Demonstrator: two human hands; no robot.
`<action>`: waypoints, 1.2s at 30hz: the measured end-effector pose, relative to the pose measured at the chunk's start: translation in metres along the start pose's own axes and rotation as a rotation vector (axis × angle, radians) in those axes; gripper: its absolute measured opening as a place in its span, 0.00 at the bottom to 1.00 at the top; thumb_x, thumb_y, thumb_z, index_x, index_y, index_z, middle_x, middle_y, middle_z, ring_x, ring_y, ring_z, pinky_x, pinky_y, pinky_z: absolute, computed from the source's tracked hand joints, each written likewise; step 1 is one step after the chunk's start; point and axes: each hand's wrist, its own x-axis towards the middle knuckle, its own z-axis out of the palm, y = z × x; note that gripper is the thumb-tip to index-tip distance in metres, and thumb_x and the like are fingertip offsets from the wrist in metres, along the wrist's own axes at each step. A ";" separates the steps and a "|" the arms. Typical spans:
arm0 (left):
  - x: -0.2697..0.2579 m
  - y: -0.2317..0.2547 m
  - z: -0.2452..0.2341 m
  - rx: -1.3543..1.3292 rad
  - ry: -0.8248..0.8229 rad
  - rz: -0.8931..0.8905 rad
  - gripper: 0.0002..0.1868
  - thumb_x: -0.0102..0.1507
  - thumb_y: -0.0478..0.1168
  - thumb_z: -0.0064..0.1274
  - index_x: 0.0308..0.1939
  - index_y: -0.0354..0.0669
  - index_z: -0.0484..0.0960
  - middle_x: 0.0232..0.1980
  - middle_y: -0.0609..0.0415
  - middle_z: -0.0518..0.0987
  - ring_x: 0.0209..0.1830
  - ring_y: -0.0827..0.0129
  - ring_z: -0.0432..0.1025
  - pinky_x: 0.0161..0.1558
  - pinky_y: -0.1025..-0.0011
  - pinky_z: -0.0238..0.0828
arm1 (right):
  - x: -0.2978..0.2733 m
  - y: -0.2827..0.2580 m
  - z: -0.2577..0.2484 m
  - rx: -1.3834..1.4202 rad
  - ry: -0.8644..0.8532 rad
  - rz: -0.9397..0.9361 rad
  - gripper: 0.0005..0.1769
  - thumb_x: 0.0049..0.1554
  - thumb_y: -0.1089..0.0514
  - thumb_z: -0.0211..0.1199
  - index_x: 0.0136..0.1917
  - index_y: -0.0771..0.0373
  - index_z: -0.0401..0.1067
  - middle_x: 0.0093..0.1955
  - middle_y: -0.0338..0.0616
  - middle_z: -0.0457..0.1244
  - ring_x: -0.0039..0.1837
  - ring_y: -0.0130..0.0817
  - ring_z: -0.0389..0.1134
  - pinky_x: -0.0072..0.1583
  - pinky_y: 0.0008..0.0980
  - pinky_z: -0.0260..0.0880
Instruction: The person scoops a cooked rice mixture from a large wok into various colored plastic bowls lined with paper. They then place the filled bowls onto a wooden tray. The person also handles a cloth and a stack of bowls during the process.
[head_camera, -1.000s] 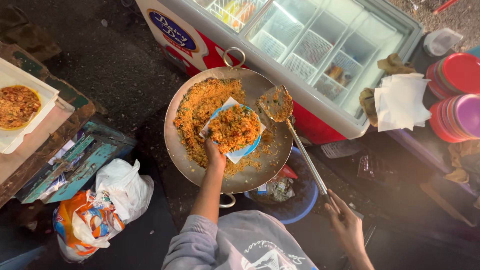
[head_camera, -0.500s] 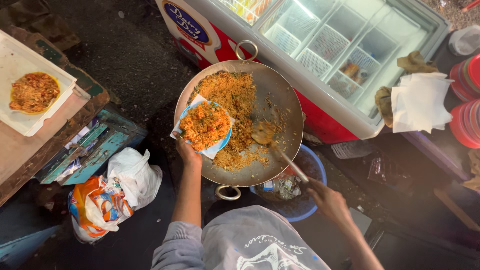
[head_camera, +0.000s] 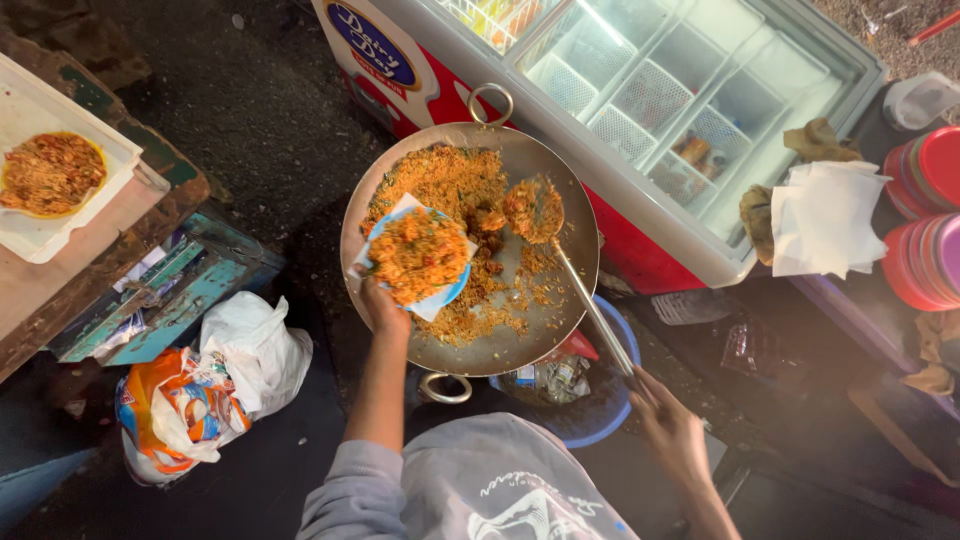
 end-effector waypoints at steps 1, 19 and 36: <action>0.006 -0.013 0.004 0.004 0.015 -0.009 0.37 0.71 0.60 0.33 0.71 0.32 0.65 0.67 0.41 0.74 0.64 0.50 0.73 0.62 0.52 0.74 | -0.014 0.005 -0.010 0.082 0.009 -0.058 0.32 0.61 0.50 0.63 0.77 0.47 0.69 0.53 0.55 0.74 0.43 0.41 0.63 0.45 0.41 0.66; -0.017 -0.064 0.063 -0.157 -0.100 -0.335 0.33 0.71 0.59 0.27 0.70 0.42 0.66 0.69 0.45 0.71 0.68 0.50 0.68 0.63 0.44 0.70 | 0.004 -0.014 -0.002 -0.161 0.207 -0.252 0.29 0.58 0.46 0.61 0.73 0.44 0.69 0.53 0.48 0.72 0.47 0.44 0.74 0.50 0.44 0.74; 0.010 -0.020 0.009 -0.250 0.009 -0.094 0.35 0.72 0.61 0.27 0.69 0.39 0.70 0.68 0.46 0.74 0.64 0.50 0.72 0.62 0.49 0.71 | 0.049 0.014 0.024 0.350 -0.063 -0.205 0.29 0.62 0.55 0.63 0.76 0.59 0.69 0.62 0.53 0.72 0.52 0.49 0.66 0.49 0.43 0.67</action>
